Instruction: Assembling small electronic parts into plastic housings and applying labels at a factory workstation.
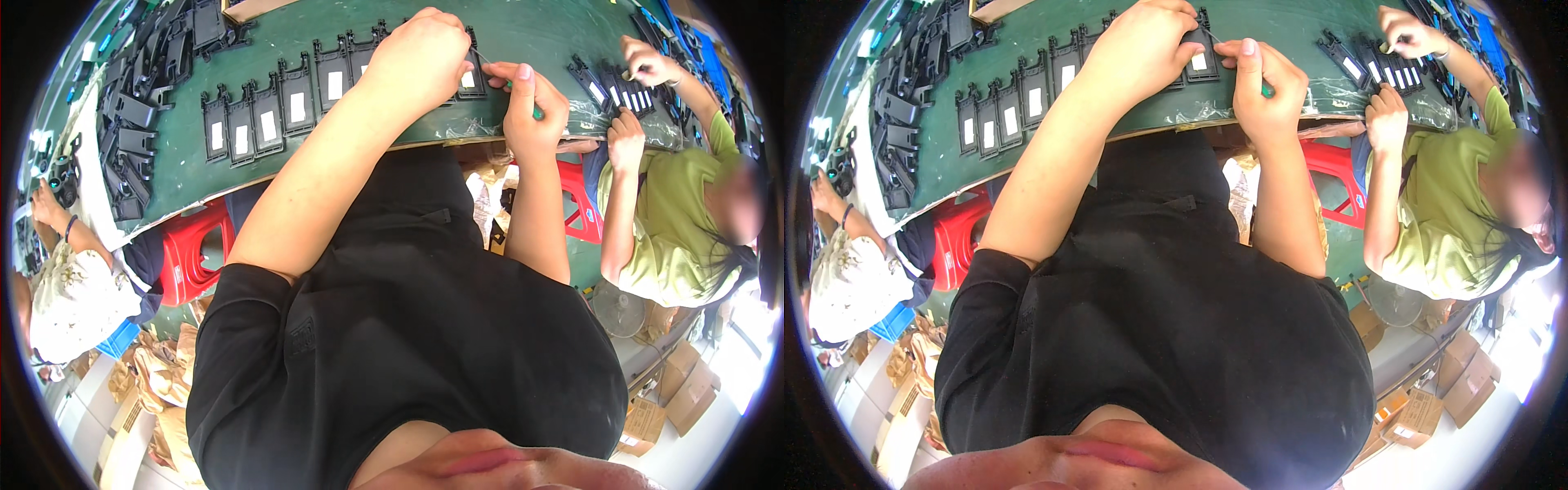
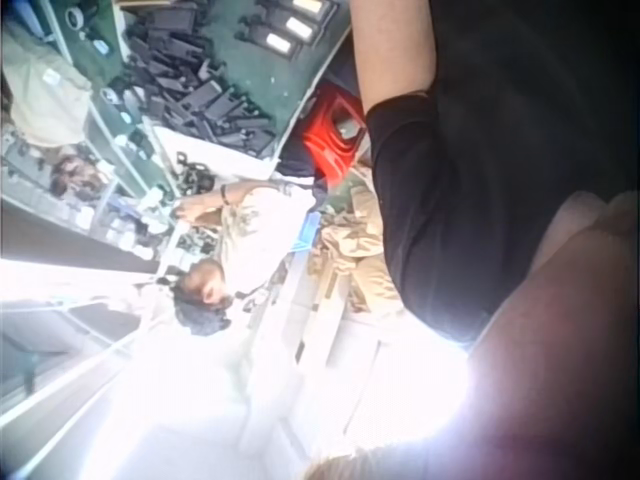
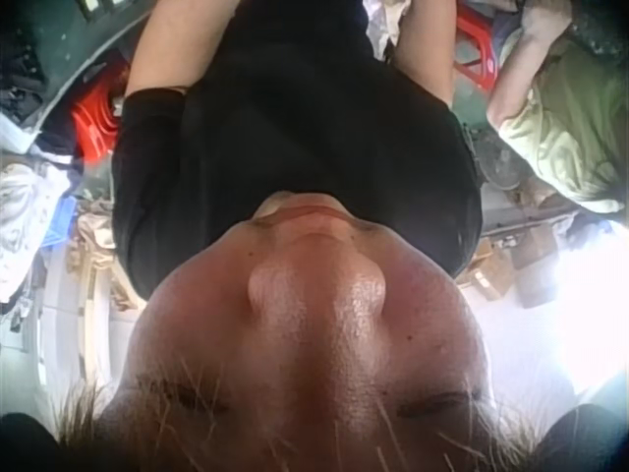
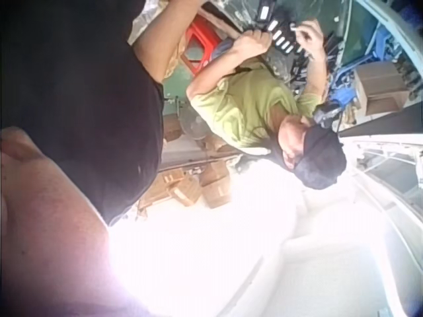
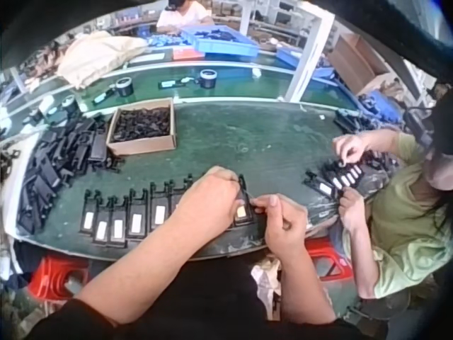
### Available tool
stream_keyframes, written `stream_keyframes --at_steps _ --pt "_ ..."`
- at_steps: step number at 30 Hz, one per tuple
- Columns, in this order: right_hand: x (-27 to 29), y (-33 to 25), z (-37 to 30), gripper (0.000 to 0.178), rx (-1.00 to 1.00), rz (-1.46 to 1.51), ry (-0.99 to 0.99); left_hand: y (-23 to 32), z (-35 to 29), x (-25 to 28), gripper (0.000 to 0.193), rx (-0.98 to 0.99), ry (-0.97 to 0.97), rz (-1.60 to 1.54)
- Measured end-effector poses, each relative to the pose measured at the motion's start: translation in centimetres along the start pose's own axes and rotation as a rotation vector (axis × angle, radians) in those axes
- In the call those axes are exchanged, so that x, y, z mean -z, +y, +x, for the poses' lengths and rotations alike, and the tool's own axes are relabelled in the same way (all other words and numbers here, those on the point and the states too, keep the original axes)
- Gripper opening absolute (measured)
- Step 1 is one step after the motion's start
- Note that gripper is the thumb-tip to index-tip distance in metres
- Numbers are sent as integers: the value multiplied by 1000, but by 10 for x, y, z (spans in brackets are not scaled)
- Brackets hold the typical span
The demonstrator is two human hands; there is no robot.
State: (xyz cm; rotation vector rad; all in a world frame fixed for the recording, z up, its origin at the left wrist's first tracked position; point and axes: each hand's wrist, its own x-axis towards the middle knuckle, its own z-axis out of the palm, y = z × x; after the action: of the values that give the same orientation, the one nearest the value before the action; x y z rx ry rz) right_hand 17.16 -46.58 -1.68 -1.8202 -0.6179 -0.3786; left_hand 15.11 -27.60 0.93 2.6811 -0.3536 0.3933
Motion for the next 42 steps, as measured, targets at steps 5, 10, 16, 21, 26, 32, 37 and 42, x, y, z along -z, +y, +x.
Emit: stream_keyframes --at_steps 5,10,16,21,26,32,37,42 --pt "1 3 -1 30 -9 23 11 2 0 2 22 -1 -20 15" --pt "-2 2 0 30 -33 27 11 -7 0 -5 20 -73 65 -39" --pt "5 -4 11 29 -196 43 -66 10 3 32 22 -22 -88 -90" --pt "16 3 26 22 -141 115 -146 18 1 33 45 125 -105 -214" --pt "17 20 38 17 -314 387 -300 11 2 27 64 134 -17 -285" --pt "15 29 38 12 -256 362 -349 6 0 16 71 115 35 -324" --pt "15 27 38 12 -256 381 -366 10 -1 21 72 137 23 -298" --pt "15 27 37 13 -247 365 -362 7 -1 16 71 111 37 -290"
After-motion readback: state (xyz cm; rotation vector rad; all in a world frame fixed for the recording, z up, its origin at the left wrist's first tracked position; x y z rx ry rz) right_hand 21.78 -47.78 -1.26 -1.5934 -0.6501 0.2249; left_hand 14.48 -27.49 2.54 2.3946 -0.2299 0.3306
